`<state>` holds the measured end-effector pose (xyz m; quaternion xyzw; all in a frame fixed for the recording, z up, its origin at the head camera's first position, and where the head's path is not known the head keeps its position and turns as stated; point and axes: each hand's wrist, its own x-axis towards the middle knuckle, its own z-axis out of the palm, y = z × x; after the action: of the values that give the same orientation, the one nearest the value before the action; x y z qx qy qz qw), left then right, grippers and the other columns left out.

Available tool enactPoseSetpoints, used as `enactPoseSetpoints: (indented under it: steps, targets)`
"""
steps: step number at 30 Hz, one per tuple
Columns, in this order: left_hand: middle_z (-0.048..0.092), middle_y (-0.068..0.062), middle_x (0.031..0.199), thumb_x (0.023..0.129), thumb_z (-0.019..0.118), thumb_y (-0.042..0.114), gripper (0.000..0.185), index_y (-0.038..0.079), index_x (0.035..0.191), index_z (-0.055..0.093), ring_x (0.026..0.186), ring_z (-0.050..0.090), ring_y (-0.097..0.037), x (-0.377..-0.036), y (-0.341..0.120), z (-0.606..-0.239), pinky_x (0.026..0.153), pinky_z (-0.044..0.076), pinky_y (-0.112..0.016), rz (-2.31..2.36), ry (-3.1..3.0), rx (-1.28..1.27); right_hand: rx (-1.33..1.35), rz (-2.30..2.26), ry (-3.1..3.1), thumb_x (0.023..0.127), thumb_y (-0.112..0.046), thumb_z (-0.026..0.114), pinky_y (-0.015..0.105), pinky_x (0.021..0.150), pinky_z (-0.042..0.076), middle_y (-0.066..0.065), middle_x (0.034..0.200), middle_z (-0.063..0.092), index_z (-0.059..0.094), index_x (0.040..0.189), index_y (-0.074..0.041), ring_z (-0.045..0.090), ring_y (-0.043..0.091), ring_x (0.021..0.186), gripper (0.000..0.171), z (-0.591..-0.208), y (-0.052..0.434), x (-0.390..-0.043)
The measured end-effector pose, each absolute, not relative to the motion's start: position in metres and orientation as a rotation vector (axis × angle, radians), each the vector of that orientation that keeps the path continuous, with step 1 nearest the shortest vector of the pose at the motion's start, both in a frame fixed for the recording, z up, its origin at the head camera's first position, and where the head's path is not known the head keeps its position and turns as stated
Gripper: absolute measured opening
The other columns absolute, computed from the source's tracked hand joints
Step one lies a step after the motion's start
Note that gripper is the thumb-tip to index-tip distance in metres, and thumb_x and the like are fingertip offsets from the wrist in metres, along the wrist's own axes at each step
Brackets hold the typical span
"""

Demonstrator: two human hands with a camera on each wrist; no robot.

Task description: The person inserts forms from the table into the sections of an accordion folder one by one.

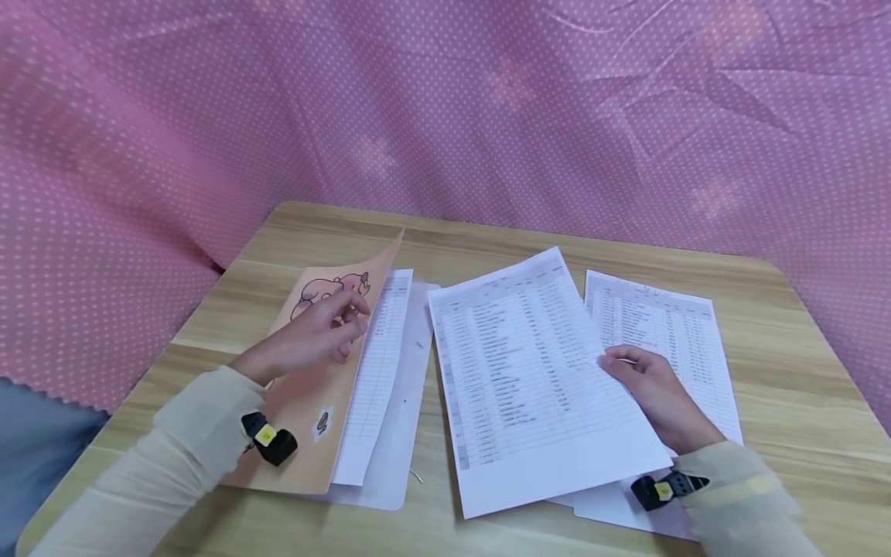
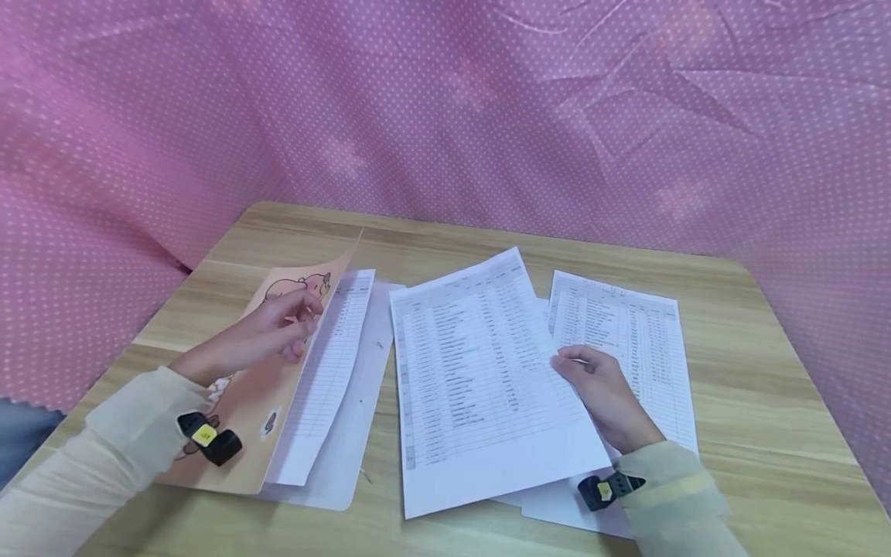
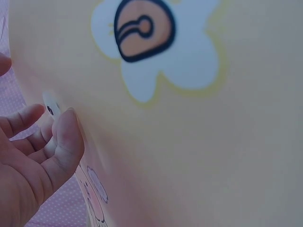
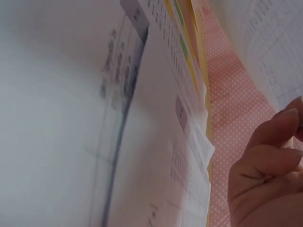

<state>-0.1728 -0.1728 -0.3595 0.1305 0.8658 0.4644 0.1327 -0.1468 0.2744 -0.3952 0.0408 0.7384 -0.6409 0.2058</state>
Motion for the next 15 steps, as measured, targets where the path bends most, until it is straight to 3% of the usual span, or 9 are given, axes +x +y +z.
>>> enactPoseSetpoints:
  steps: [15]
  targets:
    - [0.048, -0.014, 0.092, 0.093, 0.049, 0.019, 0.029, 0.002, 0.117, 0.044, 0.067, 0.055, -0.021, -0.172, -0.172, -0.357, 0.063, 0.055, -0.033, 1.367, 2.501, 0.39, 0.067, -1.822, 2.001, 0.093, -0.037, 0.055, 0.047, 0.071, 0.056, 0.007, 0.103, 0.067, 0.047, 0.118, -0.004, 0.07, 0.026, 0.085, 0.042, -0.4, 0.252, -0.152]
